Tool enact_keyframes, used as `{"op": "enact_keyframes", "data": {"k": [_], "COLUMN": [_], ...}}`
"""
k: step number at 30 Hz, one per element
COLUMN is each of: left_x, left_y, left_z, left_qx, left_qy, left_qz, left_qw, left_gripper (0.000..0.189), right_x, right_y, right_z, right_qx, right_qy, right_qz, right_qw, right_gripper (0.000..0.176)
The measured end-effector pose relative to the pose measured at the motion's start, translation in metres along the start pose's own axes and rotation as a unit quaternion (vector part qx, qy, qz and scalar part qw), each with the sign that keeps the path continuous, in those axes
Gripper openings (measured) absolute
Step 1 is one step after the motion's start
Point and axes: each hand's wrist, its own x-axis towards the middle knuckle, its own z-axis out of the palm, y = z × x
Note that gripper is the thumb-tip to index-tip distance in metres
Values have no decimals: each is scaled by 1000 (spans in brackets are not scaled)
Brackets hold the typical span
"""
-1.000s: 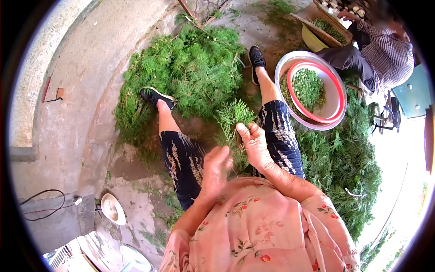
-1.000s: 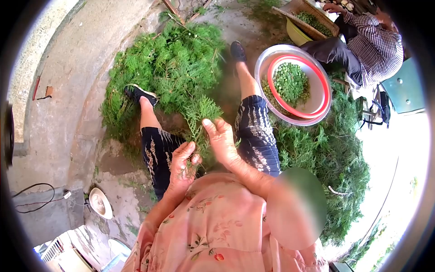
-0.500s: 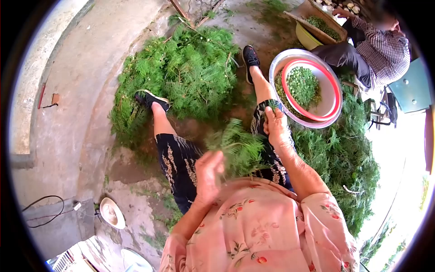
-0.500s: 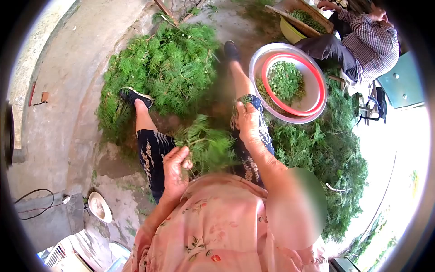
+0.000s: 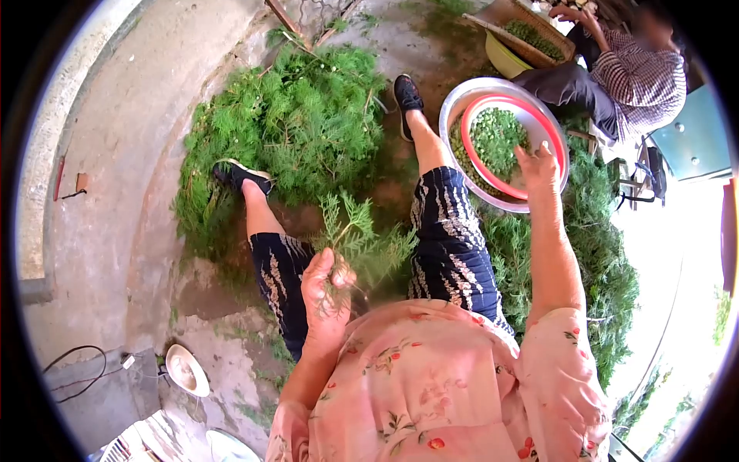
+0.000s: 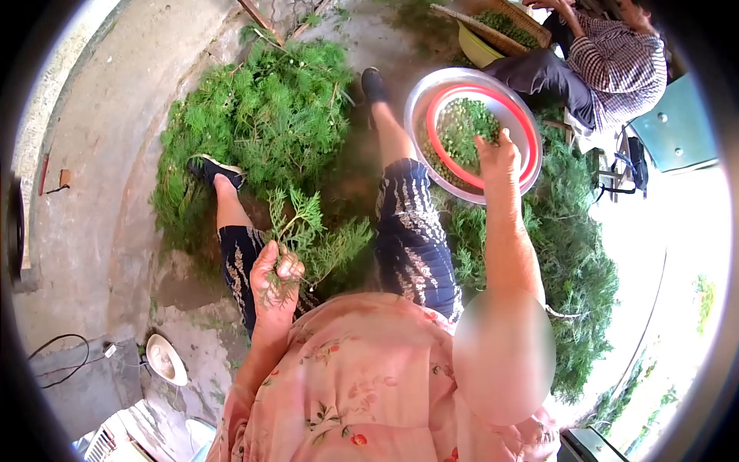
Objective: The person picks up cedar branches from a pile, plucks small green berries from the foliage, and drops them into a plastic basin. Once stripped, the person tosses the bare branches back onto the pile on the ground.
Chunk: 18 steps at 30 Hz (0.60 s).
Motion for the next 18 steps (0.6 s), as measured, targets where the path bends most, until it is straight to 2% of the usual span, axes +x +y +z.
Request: {"op": "enact_keyframes", "data": {"k": [2, 4, 5, 6, 8, 9, 10, 11, 12, 13, 15, 16, 18], "left_x": [9, 14, 17, 16, 13, 15, 19, 22, 22, 21, 22, 19, 10], "left_y": [2, 4, 7, 10, 14, 15, 15, 15, 15, 14, 12, 12, 10], "left_z": [-16, -17, -14, -10, 0, -3, -7, -9, -8, -5, -8, -4, 8], "left_qx": [-89, -134, -132, -141, -140, -144, -148, -152, -152, -151, -152, -137, -106], "left_qy": [-111, -137, -182, -176, -121, -144, -168, -193, -185, -176, -185, -157, -98], "left_qz": [-17, -21, -12, -11, 14, 17, 20, 22, 27, 31, 37, 47, 65], "left_qw": [990, 981, 974, 974, 983, 979, 974, 969, 971, 972, 970, 977, 987], "left_gripper": [25, 25, 24, 24, 27, 25, 25, 24, 23, 23, 24, 24, 24], "right_x": [5, -5, -9, -16, -41, -57, -75, -134, -143, -165, -204, -218, -244], "right_y": [3, 9, 9, 7, 7, 11, 19, 12, 30, 42, 77, 93, 110], "right_z": [-16, -18, -18, -15, 1, 7, 12, 66, 59, 66, 62, 56, 63], "right_qx": [-14, -12, -30, -47, -99, -125, -187, -467, -437, -443, -400, -369, -340], "right_qy": [55, 63, 90, 117, 57, 27, -137, -132, -217, -258, -339, -373, -368], "right_qz": [-1, -41, -34, -28, -3, 10, -6, 17, 53, 150, 278, 335, 401], "right_qw": [998, 997, 995, 992, 993, 992, 973, 874, 871, 846, 805, 783, 767], "right_gripper": [20, 19, 19, 19, 19, 20, 25, 29, 34, 38, 48, 52, 60]}}
